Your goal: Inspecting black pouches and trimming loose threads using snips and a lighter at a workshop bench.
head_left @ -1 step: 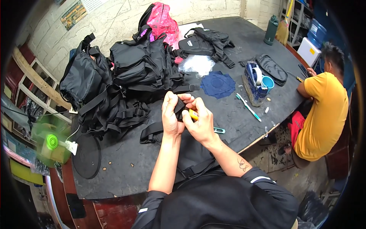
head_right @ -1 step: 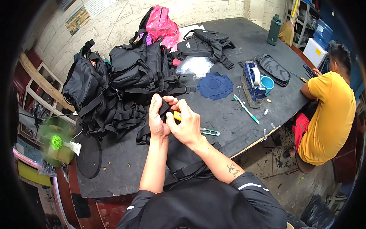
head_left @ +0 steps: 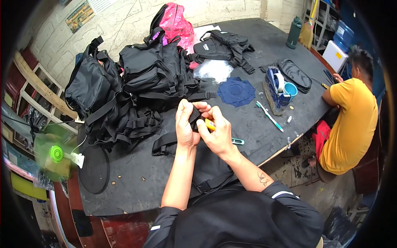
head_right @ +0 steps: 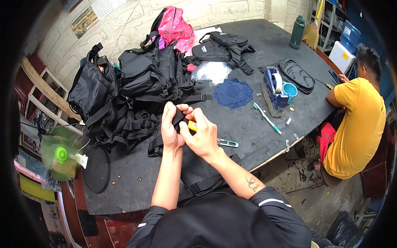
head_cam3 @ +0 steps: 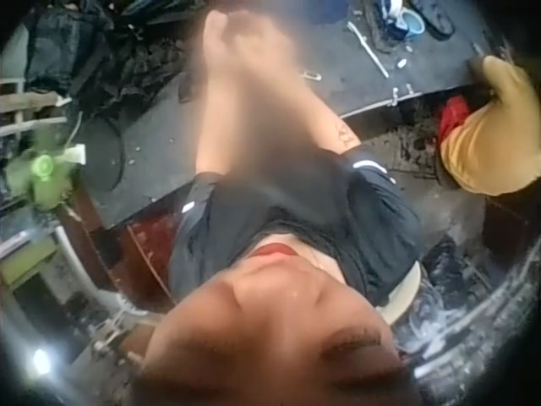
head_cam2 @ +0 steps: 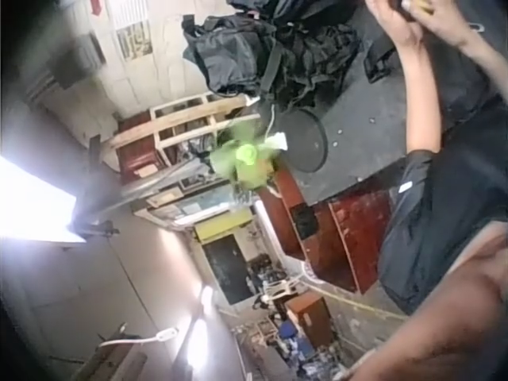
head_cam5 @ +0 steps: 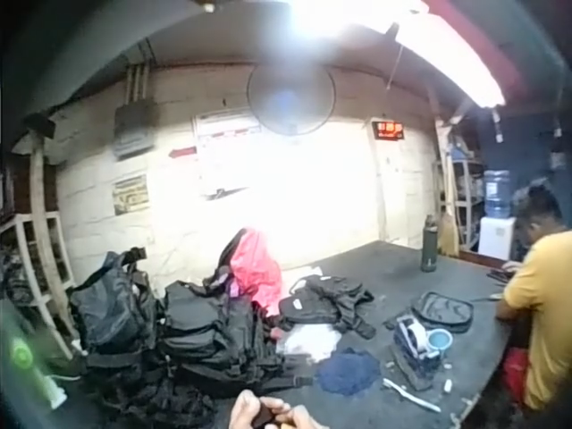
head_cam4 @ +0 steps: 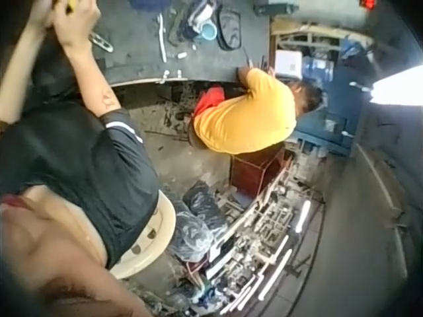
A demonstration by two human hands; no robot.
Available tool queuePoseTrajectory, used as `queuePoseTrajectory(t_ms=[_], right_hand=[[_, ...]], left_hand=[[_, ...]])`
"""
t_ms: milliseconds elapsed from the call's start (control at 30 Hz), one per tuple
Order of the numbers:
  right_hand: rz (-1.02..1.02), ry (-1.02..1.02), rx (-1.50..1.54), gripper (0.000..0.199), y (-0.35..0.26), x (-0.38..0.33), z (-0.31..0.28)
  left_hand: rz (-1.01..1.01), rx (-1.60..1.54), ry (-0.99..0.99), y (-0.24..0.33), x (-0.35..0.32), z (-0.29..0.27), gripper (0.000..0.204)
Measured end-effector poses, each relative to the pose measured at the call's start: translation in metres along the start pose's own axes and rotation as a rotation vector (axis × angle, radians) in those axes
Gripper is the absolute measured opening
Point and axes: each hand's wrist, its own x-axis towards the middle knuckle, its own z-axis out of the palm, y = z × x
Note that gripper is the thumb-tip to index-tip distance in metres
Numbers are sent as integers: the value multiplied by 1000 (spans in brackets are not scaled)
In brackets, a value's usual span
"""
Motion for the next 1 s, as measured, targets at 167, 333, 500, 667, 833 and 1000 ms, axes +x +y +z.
queuePoseTrajectory(t_ms=[167,333,500,667,833,1000], right_hand=[[-7,-18,-15,21,-3,2,-3],[-47,-29,-83,22,-8,3,-3],[-34,-35,-112,22,-9,2,-3],[-5,-25,-73,23,-8,0,0],[-52,-41,-109,23,-9,1,-1],[-44,-42,-119,23,-8,0,0]], left_hand=[[3,-10,39,1,-1,3,13],[20,-51,5,2,-1,0,14],[17,-33,12,2,-2,-1,14],[18,-42,0,2,-3,-2,14],[23,-78,18,1,-5,-4,14],[34,-75,4,1,-5,-4,14]])
